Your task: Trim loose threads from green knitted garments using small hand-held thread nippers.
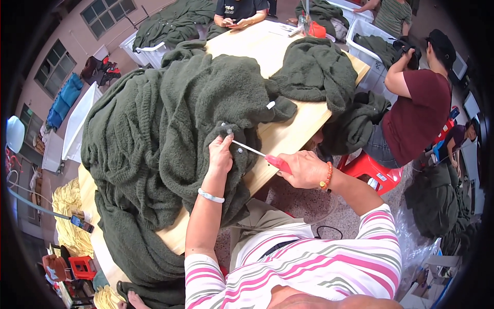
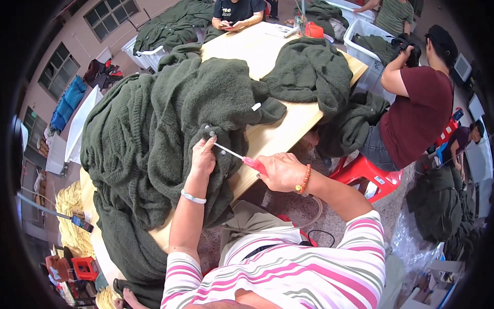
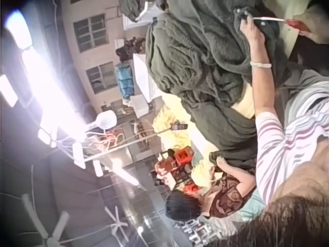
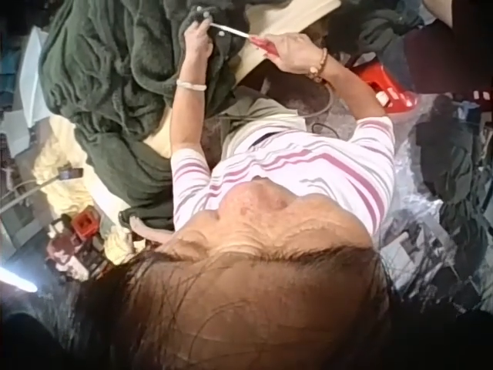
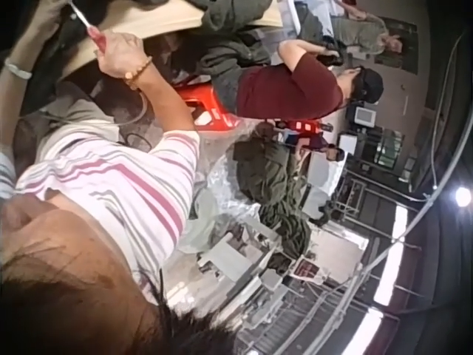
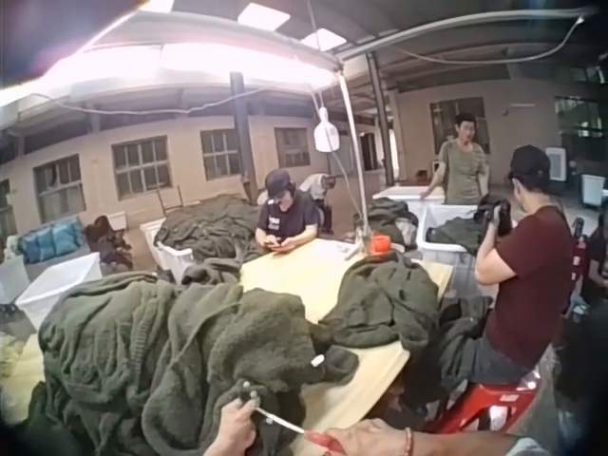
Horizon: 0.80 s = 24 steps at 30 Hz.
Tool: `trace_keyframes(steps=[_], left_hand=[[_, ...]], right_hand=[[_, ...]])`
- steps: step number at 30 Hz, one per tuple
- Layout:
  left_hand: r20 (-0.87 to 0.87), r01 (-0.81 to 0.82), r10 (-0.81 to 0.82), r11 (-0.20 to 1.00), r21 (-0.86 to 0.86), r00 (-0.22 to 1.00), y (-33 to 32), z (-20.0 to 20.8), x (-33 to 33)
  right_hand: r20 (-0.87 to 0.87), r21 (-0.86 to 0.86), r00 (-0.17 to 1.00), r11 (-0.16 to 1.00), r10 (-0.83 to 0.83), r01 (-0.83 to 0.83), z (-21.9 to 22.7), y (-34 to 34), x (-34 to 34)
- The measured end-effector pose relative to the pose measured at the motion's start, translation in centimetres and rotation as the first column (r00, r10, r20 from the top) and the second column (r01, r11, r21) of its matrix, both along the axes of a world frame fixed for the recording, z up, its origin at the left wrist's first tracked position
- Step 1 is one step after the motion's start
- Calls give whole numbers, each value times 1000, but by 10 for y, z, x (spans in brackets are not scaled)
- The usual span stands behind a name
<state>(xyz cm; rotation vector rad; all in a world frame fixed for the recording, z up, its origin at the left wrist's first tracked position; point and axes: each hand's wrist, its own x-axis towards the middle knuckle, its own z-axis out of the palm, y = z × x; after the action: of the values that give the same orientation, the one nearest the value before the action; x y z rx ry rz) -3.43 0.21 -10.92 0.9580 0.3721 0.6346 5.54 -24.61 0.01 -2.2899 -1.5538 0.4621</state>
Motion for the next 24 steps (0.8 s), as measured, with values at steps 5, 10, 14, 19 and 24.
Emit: trace_keyframes(steps=[5, 10, 14, 19, 24], left_hand=[[-92, -29, 29, 1000, 5, 995, -12, 14, 7], [-144, 41, -31, 997, 70, 989, 4, 1, -7], [-112, 69, -61, 995, 66, 992, 11, -1, -18], [-51, 51, -49, 998, 32, 997, 11, -2, -13], [-17, 85, -86, 994, -64, 996, 15, -1, -18]], right_hand=[[5, 17, 998, 998, -55, 55, -3, -7, 1], [-81, 14, 996, 999, -42, 44, -8, 1, 7], [-94, -44, 995, 998, 36, -40, -13, -2, -4], [-80, -70, 996, 997, 28, -33, -12, -14, -6], [-117, -3, 992, 999, 49, -50, -11, -26, -5]])
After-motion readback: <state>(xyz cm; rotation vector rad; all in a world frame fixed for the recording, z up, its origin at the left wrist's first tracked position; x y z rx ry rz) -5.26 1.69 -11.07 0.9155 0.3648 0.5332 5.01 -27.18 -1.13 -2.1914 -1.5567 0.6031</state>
